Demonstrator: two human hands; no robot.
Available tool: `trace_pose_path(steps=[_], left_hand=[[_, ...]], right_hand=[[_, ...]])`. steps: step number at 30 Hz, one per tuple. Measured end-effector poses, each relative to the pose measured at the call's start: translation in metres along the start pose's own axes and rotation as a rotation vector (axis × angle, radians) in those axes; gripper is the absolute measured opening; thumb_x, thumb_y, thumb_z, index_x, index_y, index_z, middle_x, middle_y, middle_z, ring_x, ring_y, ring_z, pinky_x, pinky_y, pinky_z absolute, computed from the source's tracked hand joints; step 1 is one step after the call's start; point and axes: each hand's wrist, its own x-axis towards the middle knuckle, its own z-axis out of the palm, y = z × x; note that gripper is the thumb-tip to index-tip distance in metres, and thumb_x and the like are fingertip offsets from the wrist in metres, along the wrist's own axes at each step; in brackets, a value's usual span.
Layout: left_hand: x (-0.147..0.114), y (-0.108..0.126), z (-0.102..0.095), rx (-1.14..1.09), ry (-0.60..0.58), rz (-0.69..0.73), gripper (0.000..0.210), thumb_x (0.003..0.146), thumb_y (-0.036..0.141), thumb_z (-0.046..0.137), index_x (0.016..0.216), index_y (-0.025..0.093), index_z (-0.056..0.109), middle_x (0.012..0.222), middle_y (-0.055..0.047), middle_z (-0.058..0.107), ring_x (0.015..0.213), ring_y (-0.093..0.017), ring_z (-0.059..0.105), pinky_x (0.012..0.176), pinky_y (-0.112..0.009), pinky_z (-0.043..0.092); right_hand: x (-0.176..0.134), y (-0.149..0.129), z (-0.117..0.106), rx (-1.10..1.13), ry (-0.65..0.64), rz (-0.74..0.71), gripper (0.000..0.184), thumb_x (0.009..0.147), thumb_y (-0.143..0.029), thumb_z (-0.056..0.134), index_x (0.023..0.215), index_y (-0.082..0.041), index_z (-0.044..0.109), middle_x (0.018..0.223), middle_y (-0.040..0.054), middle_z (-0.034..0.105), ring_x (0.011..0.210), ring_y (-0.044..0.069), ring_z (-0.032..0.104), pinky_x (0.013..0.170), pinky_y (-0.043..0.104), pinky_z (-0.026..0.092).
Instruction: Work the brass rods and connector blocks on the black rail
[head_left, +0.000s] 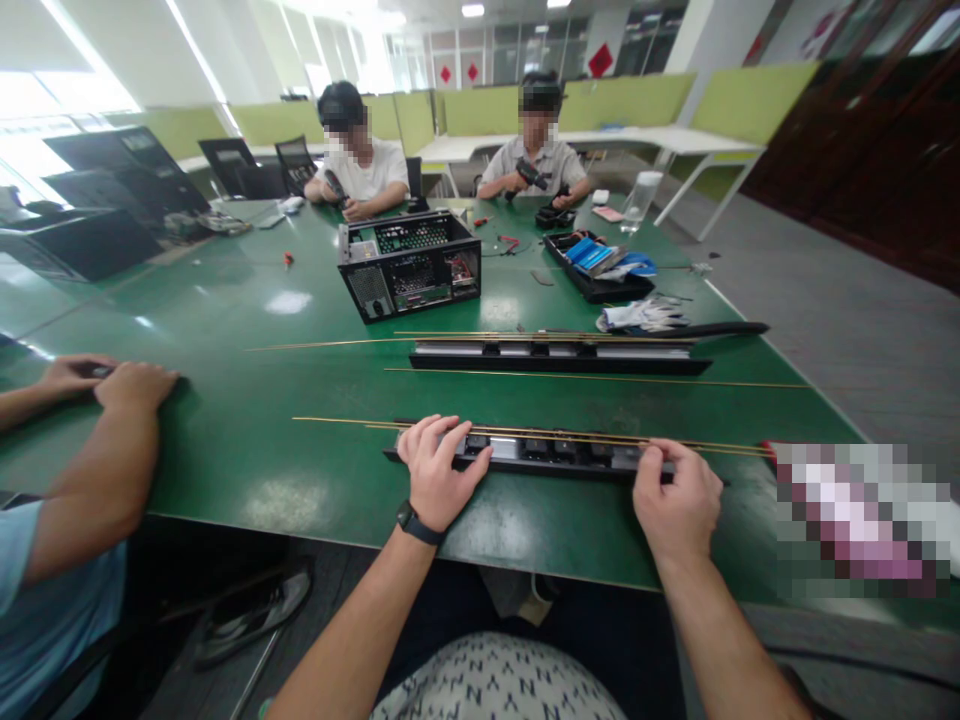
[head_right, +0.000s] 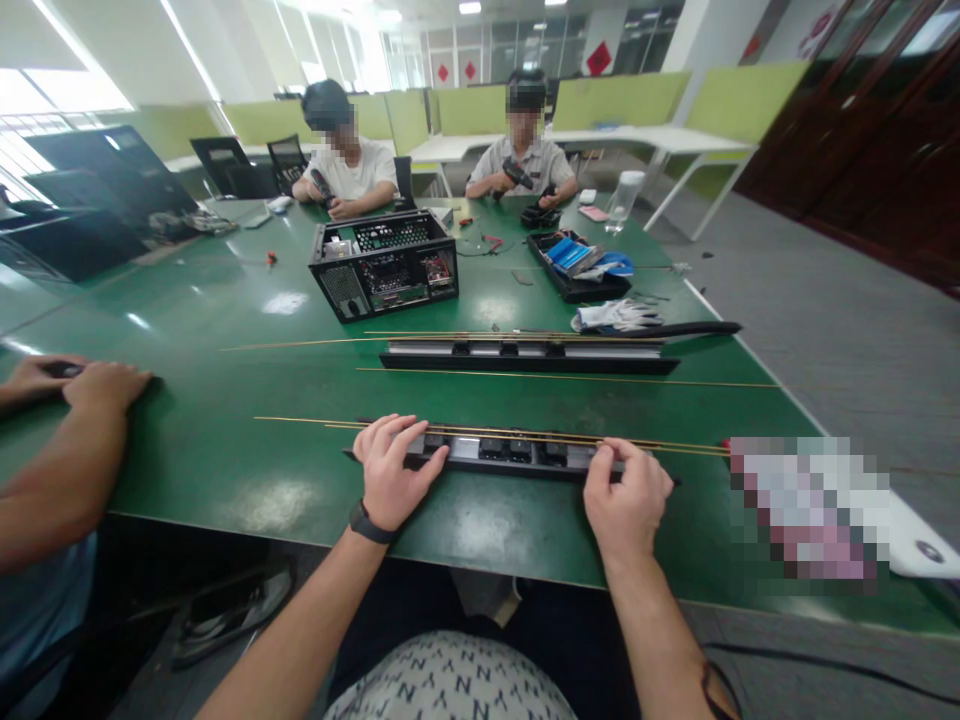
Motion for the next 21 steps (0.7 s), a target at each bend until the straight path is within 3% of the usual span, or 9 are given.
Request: trace_pose_path(steps=[21], left_hand=[[0.0009,0.0017,-0.002,0.011,0.006,-0.022,0.028,0.084,0.044,0.081,0.105,0.026,0.074,0.11,-0.008,0.072,0.112,-0.03,0.063,0.103,-0.05,0.038]], right_hand=[[0.009,0.0082,-0.0093,-0.125,0.032,0.195,0.03,0.095,-0.037,0.051,0.1,-0.016,0.071,0.094,0.0154,0.069,0.097,0.033,0.058,0.091,0.046,0.04]])
